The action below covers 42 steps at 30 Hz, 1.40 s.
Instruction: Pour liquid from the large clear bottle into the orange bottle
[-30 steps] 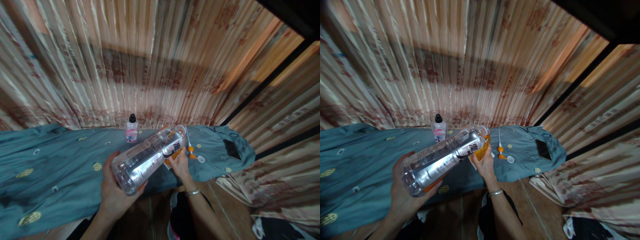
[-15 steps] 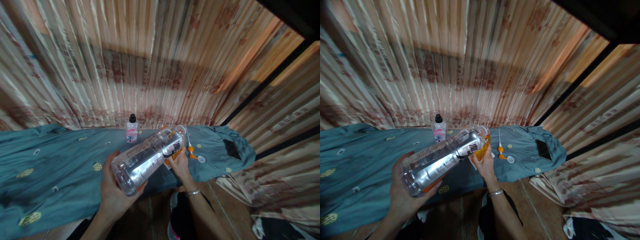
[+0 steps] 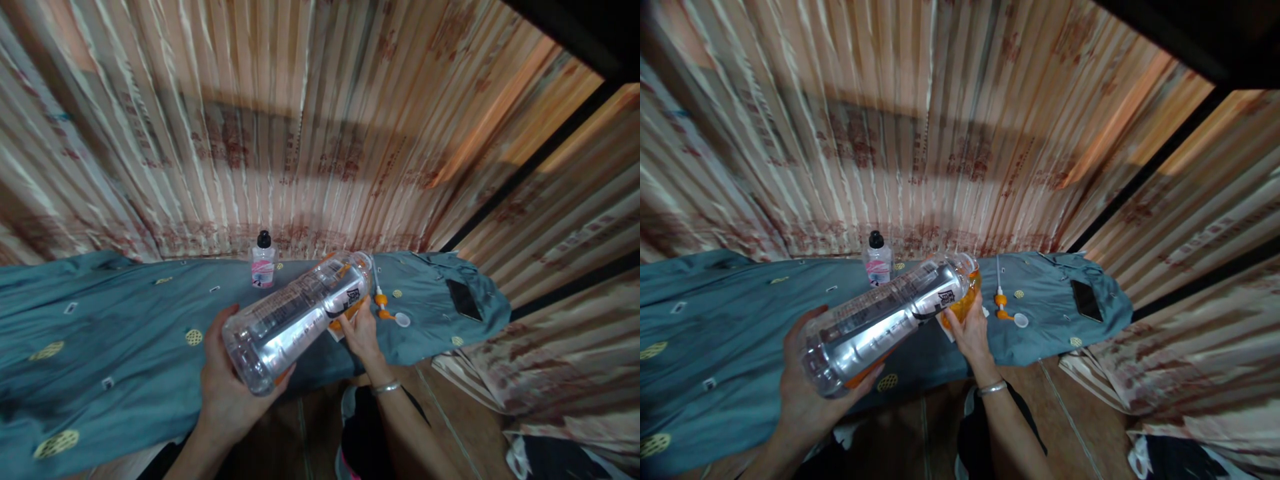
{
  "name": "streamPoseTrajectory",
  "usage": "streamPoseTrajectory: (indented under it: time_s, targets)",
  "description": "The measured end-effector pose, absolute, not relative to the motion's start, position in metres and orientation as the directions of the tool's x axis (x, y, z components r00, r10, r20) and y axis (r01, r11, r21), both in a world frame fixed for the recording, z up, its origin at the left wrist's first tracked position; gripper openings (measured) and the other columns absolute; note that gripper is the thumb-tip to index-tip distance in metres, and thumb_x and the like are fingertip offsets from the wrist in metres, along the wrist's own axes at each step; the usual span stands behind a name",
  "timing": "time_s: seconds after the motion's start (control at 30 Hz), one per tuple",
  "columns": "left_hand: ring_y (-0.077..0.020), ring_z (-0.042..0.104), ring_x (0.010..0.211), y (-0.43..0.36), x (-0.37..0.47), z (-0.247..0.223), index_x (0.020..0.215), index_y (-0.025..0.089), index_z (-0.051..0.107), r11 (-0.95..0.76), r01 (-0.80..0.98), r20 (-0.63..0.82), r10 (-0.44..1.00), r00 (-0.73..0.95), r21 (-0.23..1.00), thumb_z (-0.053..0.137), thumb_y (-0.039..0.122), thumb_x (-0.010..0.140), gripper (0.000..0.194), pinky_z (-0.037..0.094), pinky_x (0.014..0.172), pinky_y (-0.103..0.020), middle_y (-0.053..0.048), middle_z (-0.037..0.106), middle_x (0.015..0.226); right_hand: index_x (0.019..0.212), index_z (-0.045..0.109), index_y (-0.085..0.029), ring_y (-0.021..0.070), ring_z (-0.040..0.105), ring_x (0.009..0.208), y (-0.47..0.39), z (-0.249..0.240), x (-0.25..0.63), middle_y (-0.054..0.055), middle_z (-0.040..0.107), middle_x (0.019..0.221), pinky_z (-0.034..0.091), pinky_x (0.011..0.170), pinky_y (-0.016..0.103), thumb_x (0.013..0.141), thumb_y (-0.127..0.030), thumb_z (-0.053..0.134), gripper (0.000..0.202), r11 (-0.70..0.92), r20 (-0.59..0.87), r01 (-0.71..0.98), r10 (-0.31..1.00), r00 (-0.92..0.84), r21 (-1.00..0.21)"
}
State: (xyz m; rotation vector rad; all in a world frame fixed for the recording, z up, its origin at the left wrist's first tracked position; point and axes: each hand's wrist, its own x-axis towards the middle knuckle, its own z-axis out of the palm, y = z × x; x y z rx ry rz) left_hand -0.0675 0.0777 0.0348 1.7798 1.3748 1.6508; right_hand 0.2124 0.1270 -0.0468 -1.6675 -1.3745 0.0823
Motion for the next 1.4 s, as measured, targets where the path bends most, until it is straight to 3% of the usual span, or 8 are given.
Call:
streamPoseTrajectory:
  time_s: [0.13,0.37,0.57,0.87,1.0,1.2,1.4]
  targets:
    - [-0.0327,0.084,0.087,0.078,-0.067,0.034,0.16,0.041,0.044,-0.473,0.392,0.565,0.809,-0.162,0.789,0.092,0.038,0.069,0.103,0.075,0.07,-0.051,-0.005,0.078,0.119,0.165,0.038,-0.006,0.0416,0.08,0.121,0.128,-0.05,0.213,0.027,0.077,0.135,0.067,0.098,0.054,0.098,-0.074,0.062,0.099,0.058,0.496,0.747,0.781,0.379,-0.662]
    - [-0.0361,0.083,0.094,0.076,-0.061,0.036,0.156,0.042,0.048,-0.429,0.336,0.511,0.834,-0.211,0.839,0.093,0.037,0.065,0.102,0.075,0.075,-0.058,-0.007,0.077,0.131,0.164,0.038,-0.005,0.0417,0.08,0.119,0.13,-0.055,0.214,0.027,0.077,0.135,0.066,0.098,0.055,0.098,-0.067,0.064,0.094,0.058,0.494,0.746,0.783,0.378,-0.663]
    - [-0.0303,0.082,0.084,0.078,-0.062,0.035,0.157,0.039,0.049,-0.485,0.346,0.568,0.799,-0.198,0.803,0.092,0.039,0.067,0.1,0.074,0.066,-0.047,-0.004,0.078,0.117,0.165,0.037,-0.005,0.0422,0.08,0.119,0.129,-0.054,0.214,0.027,0.077,0.135,0.067,0.096,0.055,0.099,-0.069,0.063,0.095,0.054,0.501,0.756,0.78,0.376,-0.652]
    - [-0.0308,0.082,0.085,0.08,-0.068,0.034,0.159,0.037,0.046,-0.477,0.449,0.601,0.777,-0.187,0.756,0.095,0.046,0.066,0.106,0.073,0.066,-0.046,-0.006,0.075,0.121,0.166,0.036,-0.007,0.0409,0.079,0.121,0.129,-0.05,0.212,0.025,0.077,0.134,0.068,0.098,0.055,0.099,-0.064,0.063,0.092,0.061,0.494,0.748,0.786,0.373,-0.661]
    - [-0.0298,0.083,0.09,0.081,-0.077,0.033,0.162,0.035,0.041,-0.516,0.48,0.62,0.781,-0.078,0.71,0.096,0.043,0.07,0.107,0.074,0.072,-0.044,-0.008,0.074,0.127,0.165,0.037,-0.005,0.042,0.079,0.119,0.129,-0.05,0.21,0.025,0.078,0.131,0.067,0.097,0.056,0.098,-0.062,0.064,0.092,0.054,0.483,0.739,0.787,0.382,-0.672]
    - [-0.0323,0.083,0.094,0.083,-0.081,0.033,0.163,0.036,0.04,-0.531,0.475,0.622,0.782,-0.045,0.702,0.097,0.045,0.07,0.11,0.075,0.074,-0.048,-0.008,0.077,0.126,0.164,0.038,-0.005,0.0438,0.077,0.123,0.128,-0.048,0.209,0.027,0.077,0.133,0.066,0.099,0.058,0.098,-0.059,0.066,0.09,0.055,0.488,0.738,0.783,0.386,-0.673]
    - [-0.0286,0.082,0.086,0.08,-0.074,0.042,0.16,0.028,0.046,-0.53,0.53,0.667,0.739,-0.094,0.662,0.096,0.044,0.068,0.105,0.072,0.069,-0.041,-0.007,0.078,0.117,0.163,0.037,-0.005,0.0432,0.077,0.125,0.128,-0.048,0.209,0.028,0.076,0.133,0.065,0.101,0.058,0.097,-0.061,0.065,0.092,0.043,0.457,0.717,0.797,0.396,-0.696]
